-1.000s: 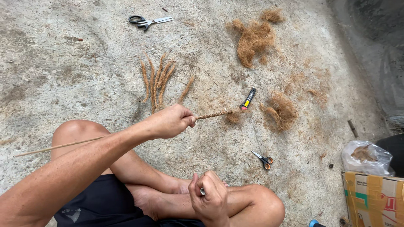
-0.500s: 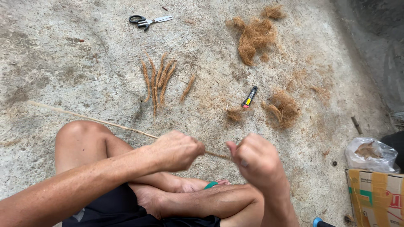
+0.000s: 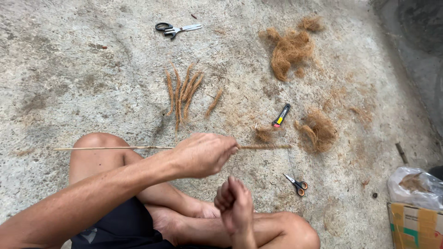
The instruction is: The person sits on a concrete floor and wraps brown fibrous material around a thin wooden stick using a thin wire. They hold the stick in one hand and wrap the wire with the other, occasionally adjusting the position of the stick and the fiber.
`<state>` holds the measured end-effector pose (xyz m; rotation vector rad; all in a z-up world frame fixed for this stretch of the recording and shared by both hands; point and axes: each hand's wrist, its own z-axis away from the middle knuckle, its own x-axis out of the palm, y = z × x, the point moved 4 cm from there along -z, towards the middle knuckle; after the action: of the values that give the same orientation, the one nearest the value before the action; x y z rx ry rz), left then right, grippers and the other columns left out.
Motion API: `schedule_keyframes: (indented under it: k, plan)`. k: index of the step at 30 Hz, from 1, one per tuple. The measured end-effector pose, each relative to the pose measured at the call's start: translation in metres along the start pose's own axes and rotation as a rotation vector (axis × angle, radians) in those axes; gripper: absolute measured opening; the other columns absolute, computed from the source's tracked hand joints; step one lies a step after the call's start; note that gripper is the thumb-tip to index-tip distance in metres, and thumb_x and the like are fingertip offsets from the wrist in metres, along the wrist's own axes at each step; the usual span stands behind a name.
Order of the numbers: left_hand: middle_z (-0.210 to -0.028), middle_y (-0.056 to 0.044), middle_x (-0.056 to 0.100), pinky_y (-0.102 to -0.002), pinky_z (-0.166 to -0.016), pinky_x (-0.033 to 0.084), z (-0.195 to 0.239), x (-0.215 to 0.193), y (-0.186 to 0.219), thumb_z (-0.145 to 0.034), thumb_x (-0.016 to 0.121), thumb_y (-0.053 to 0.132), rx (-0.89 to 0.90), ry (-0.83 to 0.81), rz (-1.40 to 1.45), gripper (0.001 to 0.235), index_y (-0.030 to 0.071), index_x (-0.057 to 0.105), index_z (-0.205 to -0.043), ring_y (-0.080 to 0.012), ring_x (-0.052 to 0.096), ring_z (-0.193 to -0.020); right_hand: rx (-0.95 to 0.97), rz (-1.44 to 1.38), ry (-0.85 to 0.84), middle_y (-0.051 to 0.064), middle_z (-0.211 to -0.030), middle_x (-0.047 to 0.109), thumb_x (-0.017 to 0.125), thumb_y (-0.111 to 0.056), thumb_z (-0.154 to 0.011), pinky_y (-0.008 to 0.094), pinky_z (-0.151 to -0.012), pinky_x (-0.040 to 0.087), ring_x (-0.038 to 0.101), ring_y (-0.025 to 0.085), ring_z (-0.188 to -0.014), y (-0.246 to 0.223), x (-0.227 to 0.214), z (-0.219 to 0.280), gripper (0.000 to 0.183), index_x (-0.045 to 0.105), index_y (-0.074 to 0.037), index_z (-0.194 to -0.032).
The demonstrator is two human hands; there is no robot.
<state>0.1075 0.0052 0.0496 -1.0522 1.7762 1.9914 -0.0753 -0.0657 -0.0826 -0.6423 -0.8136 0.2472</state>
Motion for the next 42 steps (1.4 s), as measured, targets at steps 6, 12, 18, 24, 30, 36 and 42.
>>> schedule_keyframes:
  k: [6, 12, 18, 24, 30, 36, 42]
  plan:
    - [-0.074, -0.017, 0.070, -0.044, -0.048, 0.051, -0.011, 0.025, -0.034, -0.104, 0.049, 0.016, -0.116, 0.003, -0.124, 0.025, 0.002, 0.065, -0.091, -0.0256, 0.065, -0.052, -0.730, 1.264, -0.089, 0.001, -0.059, 0.047, 0.075, -0.010, -0.092, 0.032, -0.044, 0.038, 0.047, 0.016, -0.048, -0.028, 0.065, 0.063, 0.035, 0.048, -0.008, -0.069]
    - [-0.080, -0.015, 0.069, -0.038, -0.045, 0.058, 0.001, 0.061, -0.030, -0.087, 0.056, 0.001, 0.090, -0.026, -0.417, 0.012, -0.002, 0.064, -0.096, -0.0218, 0.069, -0.057, -1.215, 1.852, -0.357, 0.008, -0.065, 0.054, 0.075, -0.005, -0.085, 0.039, -0.051, 0.048, 0.058, 0.025, -0.056, -0.102, 0.115, 0.077, 0.026, 0.052, -0.007, -0.073]
    - [-0.077, -0.013, 0.069, -0.043, -0.057, 0.058, 0.039, 0.053, 0.010, -0.090, 0.061, 0.017, 0.478, -0.021, -0.269, 0.015, 0.002, 0.065, -0.090, -0.0278, 0.071, -0.072, -0.862, 1.658, -0.441, 0.005, -0.064, 0.055, 0.081, -0.011, -0.086, 0.032, -0.046, 0.042, 0.051, 0.014, -0.054, -0.167, 0.082, 0.023, 0.038, 0.047, -0.008, -0.069]
    - [-0.081, -0.013, 0.070, -0.044, -0.058, 0.057, 0.040, 0.033, 0.024, -0.093, 0.056, 0.013, 0.358, -0.106, -0.093, 0.013, 0.003, 0.064, -0.095, -0.0272, 0.072, -0.073, -0.194, 0.571, -0.254, 0.001, -0.068, 0.059, 0.073, -0.004, -0.092, 0.027, -0.049, 0.042, 0.052, 0.009, -0.058, -0.102, 0.013, -0.043, 0.034, 0.048, -0.013, -0.070]
    - [-0.081, -0.016, 0.070, -0.046, -0.055, 0.054, 0.015, 0.027, -0.020, -0.103, 0.051, 0.017, -0.110, -0.081, -0.049, 0.019, 0.004, 0.062, -0.096, -0.0311, 0.070, -0.061, -0.080, 0.054, -0.126, -0.004, -0.057, 0.044, 0.063, -0.020, -0.103, 0.028, -0.044, 0.034, 0.038, 0.010, -0.048, 0.021, 0.003, -0.007, 0.036, 0.050, -0.013, -0.071]
    - [-0.081, -0.015, 0.070, -0.047, -0.053, 0.055, 0.013, 0.041, -0.046, -0.085, 0.060, 0.003, 0.018, 0.121, -0.262, 0.008, 0.002, 0.064, -0.092, -0.0328, 0.070, -0.065, -0.623, 1.094, -0.080, 0.004, -0.066, 0.049, 0.073, -0.012, -0.097, 0.034, -0.051, 0.037, 0.044, 0.016, -0.056, 0.001, 0.051, 0.046, 0.035, 0.050, -0.005, -0.072]
    - [-0.081, -0.011, 0.070, -0.040, -0.055, 0.058, 0.025, 0.060, -0.040, -0.081, 0.064, 0.007, 0.209, 0.108, -0.449, 0.013, 0.001, 0.064, -0.092, -0.0263, 0.071, -0.073, -1.049, 1.767, -0.345, 0.009, -0.070, 0.056, 0.075, -0.008, -0.086, 0.041, -0.056, 0.047, 0.057, 0.028, -0.062, -0.068, 0.106, 0.067, 0.024, 0.053, -0.007, -0.075]
